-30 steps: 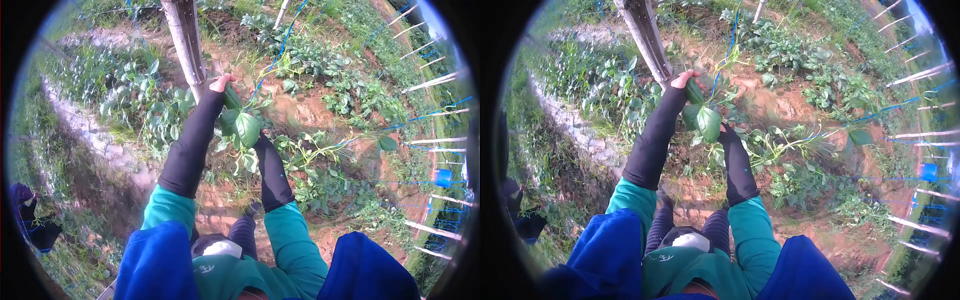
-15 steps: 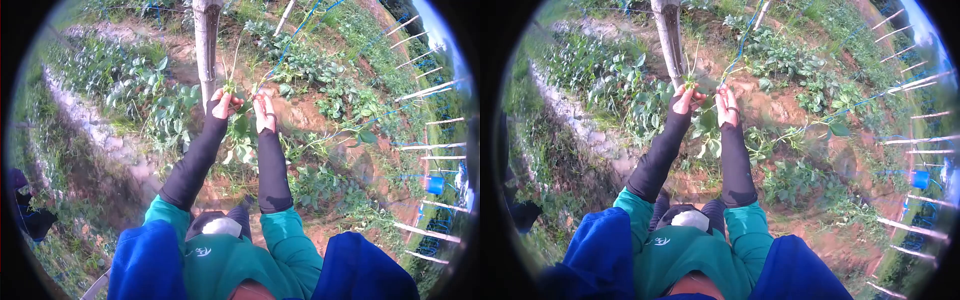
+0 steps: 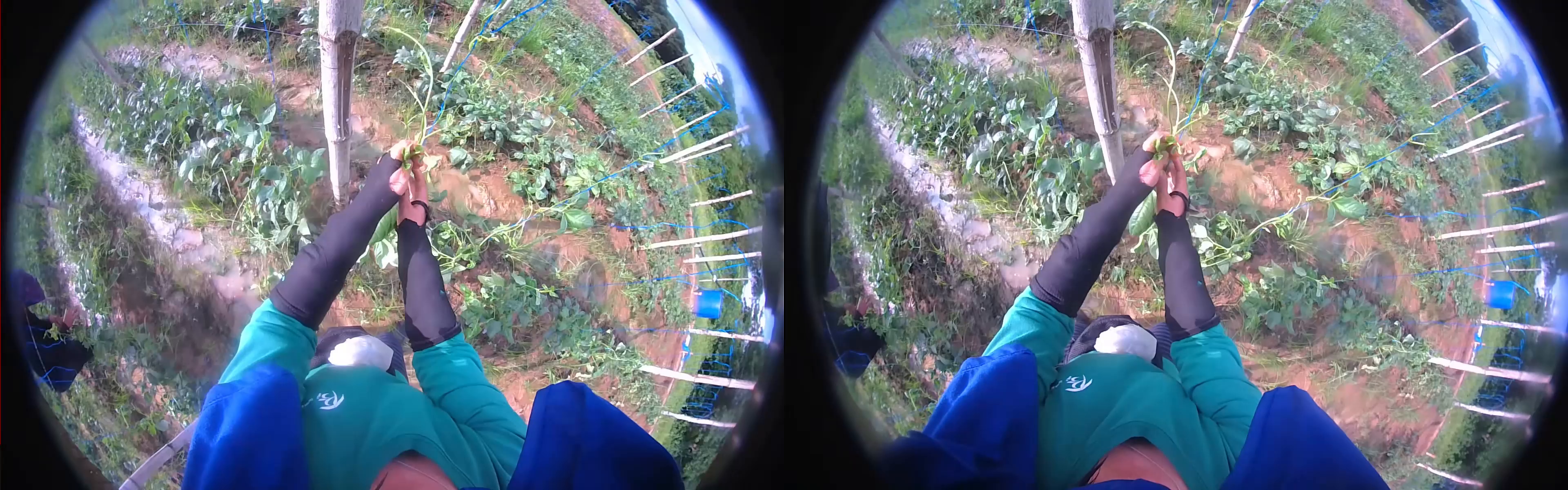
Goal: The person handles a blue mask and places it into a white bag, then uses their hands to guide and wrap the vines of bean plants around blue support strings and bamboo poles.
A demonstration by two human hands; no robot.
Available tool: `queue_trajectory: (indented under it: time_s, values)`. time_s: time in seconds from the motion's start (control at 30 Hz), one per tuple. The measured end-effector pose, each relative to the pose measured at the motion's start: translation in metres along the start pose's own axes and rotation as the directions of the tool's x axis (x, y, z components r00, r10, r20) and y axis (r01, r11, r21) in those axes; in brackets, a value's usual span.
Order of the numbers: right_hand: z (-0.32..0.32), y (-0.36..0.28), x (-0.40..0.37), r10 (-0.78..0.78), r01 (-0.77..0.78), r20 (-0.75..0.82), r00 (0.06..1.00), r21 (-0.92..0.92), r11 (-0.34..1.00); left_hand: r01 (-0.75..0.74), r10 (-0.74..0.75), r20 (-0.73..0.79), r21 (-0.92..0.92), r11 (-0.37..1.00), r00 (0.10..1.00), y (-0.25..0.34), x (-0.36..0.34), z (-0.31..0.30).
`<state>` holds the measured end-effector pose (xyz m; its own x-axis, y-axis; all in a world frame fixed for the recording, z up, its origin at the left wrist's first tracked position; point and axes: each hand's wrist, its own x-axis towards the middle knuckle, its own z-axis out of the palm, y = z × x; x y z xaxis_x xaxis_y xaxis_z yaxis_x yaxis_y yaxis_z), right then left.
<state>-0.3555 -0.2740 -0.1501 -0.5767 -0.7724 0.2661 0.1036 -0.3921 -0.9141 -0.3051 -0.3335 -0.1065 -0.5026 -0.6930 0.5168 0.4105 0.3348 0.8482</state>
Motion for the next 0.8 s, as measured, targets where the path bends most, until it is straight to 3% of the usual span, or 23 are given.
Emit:
queue_trajectory:
  time_s: [0.03, 0.07, 0.1, 0.13, 0.17, 0.2, 0.23, 0.27, 0.3, 0.37, 0.4, 0.47, 0.5, 0.6, 0.63, 0.67, 0.7, 0.73, 0.77, 0.8]
  values:
    - [-0.005, 0.011, -0.002, 0.043, -0.038, -0.051, 0.998, 0.099, 0.994, -0.054, 0.047, 0.106, 0.056, 0.997, 0.993, 0.010, 0.004, 0.000]
    - [-0.019, 0.027, 0.001, 0.012, -0.009, -0.029, 1.000, 0.091, 0.996, -0.057, 0.051, 0.109, 0.055, 0.997, 0.993, 0.021, 0.006, 0.000]
    - [-0.020, 0.019, 0.004, -0.020, 0.021, -0.005, 1.000, 0.084, 0.996, -0.093, 0.053, 0.210, 0.189, 0.977, 0.976, 0.039, 0.008, 0.001]
    - [-0.019, 0.014, 0.000, 0.061, -0.062, 0.006, 0.998, 0.107, 0.992, -0.139, 0.038, 0.306, 0.316, 0.939, 0.951, 0.049, 0.008, 0.001]
    - [-0.017, 0.003, 0.002, 0.064, -0.064, 0.005, 0.998, 0.106, 0.992, -0.136, 0.035, 0.307, 0.315, 0.939, 0.951, 0.039, 0.005, -0.004]
    - [-0.017, -0.010, 0.006, 0.109, -0.110, 0.023, 0.994, 0.090, 0.990, 0.088, -0.124, 0.286, 0.135, 0.987, 0.950, 0.022, 0.001, -0.014]
    - [-0.018, -0.019, 0.010, 0.155, -0.158, 0.041, 0.987, 0.074, 0.985, 0.309, -0.281, 0.295, -0.052, 0.950, 0.913, 0.012, -0.003, -0.019]
    - [-0.015, -0.028, 0.013, 0.203, -0.206, 0.057, 0.977, 0.056, 0.977, 0.388, -0.352, 0.179, -0.242, 0.889, 0.919, 0.062, 0.002, -0.011]
    - [-0.010, -0.037, 0.016, 0.340, -0.340, 0.030, 0.940, 0.164, 0.926, 0.243, -0.217, 0.184, -0.131, 0.961, 0.959, 0.067, 0.002, -0.020]
    - [-0.018, -0.017, 0.024, 0.481, -0.481, -0.051, 0.875, 0.015, 0.877, 0.365, -0.369, 0.069, -0.396, 0.843, 0.927, 0.061, -0.004, -0.026]
    - [-0.020, -0.012, 0.022, 0.443, -0.446, -0.071, 0.894, -0.035, 0.894, 0.365, -0.369, 0.069, -0.395, 0.843, 0.927, 0.060, -0.006, -0.032]
    - [-0.019, -0.003, 0.025, 0.358, -0.357, -0.009, 0.934, -0.079, 0.931, 0.239, -0.245, 0.107, 0.061, 0.969, 0.964, 0.063, -0.009, -0.041]
    - [-0.021, 0.006, 0.026, 0.272, -0.264, 0.056, 0.961, -0.119, 0.957, 0.240, -0.246, 0.105, 0.063, 0.969, 0.964, 0.061, -0.010, -0.045]
    - [-0.032, 0.018, 0.024, 0.296, -0.284, 0.136, 0.946, -0.099, 0.954, 0.422, -0.488, -0.073, -0.400, 0.814, 0.870, 0.064, -0.005, -0.050]
    - [-0.031, 0.018, 0.023, 0.267, -0.259, 0.174, 0.948, -0.071, 0.963, 0.419, -0.485, -0.078, -0.398, 0.816, 0.871, 0.065, -0.002, -0.049]
    - [-0.026, 0.021, 0.021, 0.206, -0.180, 0.135, 0.969, -0.184, 0.966, 0.363, -0.397, -0.059, -0.300, 0.882, 0.916, 0.066, 0.002, -0.046]
    - [-0.024, 0.023, 0.017, 0.207, -0.180, 0.139, 0.968, -0.184, 0.966, 0.294, -0.306, -0.031, -0.201, 0.934, 0.952, 0.066, 0.007, -0.041]
    - [-0.020, 0.020, 0.009, 0.076, -0.049, 0.087, 0.993, -0.282, 0.958, 0.315, -0.313, 0.045, -0.046, 0.948, 0.949, 0.072, 0.017, -0.032]
    - [-0.016, 0.016, 0.005, -0.061, 0.075, 0.048, 0.997, -0.383, 0.921, 0.604, -0.586, 0.149, -0.209, 0.769, 0.797, 0.076, 0.026, -0.017]
    - [-0.012, 0.018, 0.007, -0.210, 0.210, 0.054, 0.976, -0.469, 0.858, 0.672, -0.587, 0.326, -0.366, 0.644, 0.741, 0.030, 0.026, -0.017]
